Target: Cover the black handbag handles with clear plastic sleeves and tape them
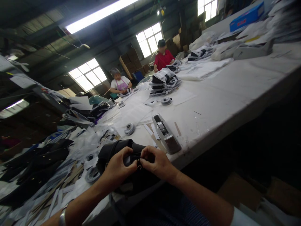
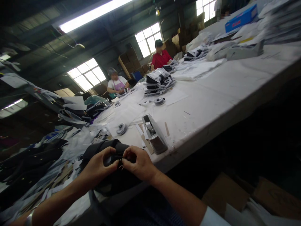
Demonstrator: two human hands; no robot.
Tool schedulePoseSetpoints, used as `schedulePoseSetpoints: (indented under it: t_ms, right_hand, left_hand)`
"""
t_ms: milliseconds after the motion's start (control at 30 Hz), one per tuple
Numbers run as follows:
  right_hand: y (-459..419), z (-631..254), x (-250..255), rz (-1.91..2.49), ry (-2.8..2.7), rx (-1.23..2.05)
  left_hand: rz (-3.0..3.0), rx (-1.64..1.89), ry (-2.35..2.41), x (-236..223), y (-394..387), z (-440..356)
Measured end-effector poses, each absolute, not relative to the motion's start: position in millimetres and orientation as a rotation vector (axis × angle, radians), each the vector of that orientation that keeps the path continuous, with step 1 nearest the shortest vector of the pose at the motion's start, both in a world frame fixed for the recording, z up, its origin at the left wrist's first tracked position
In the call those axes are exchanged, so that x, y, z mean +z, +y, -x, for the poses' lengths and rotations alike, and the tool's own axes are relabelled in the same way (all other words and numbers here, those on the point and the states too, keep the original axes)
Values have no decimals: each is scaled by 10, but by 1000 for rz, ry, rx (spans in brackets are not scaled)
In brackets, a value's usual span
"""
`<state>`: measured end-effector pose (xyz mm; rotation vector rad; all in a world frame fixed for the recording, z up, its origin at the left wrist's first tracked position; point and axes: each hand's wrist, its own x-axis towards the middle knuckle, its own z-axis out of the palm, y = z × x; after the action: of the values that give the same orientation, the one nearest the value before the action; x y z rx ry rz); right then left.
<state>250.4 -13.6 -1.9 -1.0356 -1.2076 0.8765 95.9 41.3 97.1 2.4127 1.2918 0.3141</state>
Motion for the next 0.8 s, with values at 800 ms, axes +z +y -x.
schedulePoseSetpoints:
  t_ms: [800]
  right_hand:
    - [115,-2485,788,914,-1870,503]
  left_hand:
    - [-1610,1017,1413,-175,-443,447]
